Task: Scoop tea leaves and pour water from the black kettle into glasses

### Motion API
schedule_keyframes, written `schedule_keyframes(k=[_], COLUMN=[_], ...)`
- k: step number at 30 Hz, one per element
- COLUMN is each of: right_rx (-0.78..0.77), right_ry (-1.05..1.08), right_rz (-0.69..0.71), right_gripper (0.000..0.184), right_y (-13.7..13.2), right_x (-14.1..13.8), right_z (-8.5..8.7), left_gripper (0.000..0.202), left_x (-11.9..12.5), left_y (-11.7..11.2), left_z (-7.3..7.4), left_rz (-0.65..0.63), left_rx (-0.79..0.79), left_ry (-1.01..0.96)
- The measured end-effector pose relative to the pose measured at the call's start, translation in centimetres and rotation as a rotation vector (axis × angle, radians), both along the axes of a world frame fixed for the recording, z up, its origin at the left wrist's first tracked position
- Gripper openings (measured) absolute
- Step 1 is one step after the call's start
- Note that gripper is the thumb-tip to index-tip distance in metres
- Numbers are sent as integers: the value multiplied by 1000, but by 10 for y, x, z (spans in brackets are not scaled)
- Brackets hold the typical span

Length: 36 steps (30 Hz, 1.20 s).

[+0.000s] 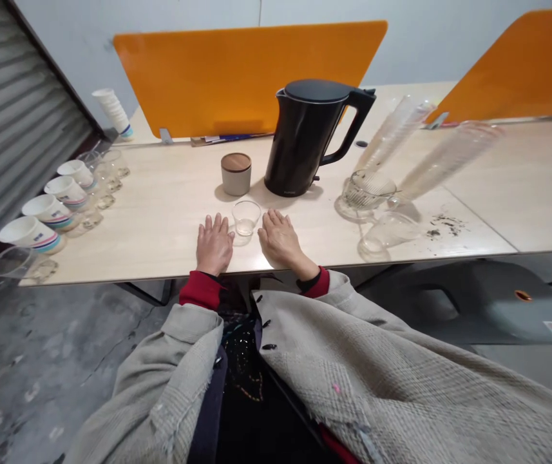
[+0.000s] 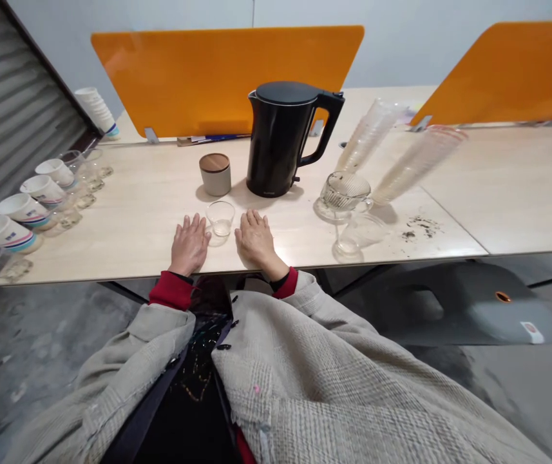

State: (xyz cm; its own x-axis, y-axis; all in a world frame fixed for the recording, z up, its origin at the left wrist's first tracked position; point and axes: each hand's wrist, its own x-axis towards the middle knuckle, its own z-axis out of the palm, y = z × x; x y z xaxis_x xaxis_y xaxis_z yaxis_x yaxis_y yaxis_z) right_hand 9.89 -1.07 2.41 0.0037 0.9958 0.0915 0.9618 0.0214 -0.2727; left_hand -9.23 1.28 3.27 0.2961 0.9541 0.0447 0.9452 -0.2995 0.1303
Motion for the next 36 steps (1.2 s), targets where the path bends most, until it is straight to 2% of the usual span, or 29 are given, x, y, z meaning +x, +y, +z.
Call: schedule_keyframes(k=[9, 21, 30, 36], right_rx=[-22, 45, 17, 41], right_ry=[-13, -3, 6, 10], right_rz=[-7, -4, 4, 16], right_gripper=[63, 62, 64, 64], right_y=[1, 4, 2, 3], right_x=[-1, 2, 1, 2], right_z=[-3, -16, -9, -11], left_gripper=[63, 63, 63, 64], left_x=[1, 0, -1, -1], left_y=[-3, -1, -1, -1], left_z=[2, 0, -2, -2], left_rz=[6, 1, 9, 9], left_rx=[-10, -1, -6, 6], left_ry=[-5, -8, -13, -1])
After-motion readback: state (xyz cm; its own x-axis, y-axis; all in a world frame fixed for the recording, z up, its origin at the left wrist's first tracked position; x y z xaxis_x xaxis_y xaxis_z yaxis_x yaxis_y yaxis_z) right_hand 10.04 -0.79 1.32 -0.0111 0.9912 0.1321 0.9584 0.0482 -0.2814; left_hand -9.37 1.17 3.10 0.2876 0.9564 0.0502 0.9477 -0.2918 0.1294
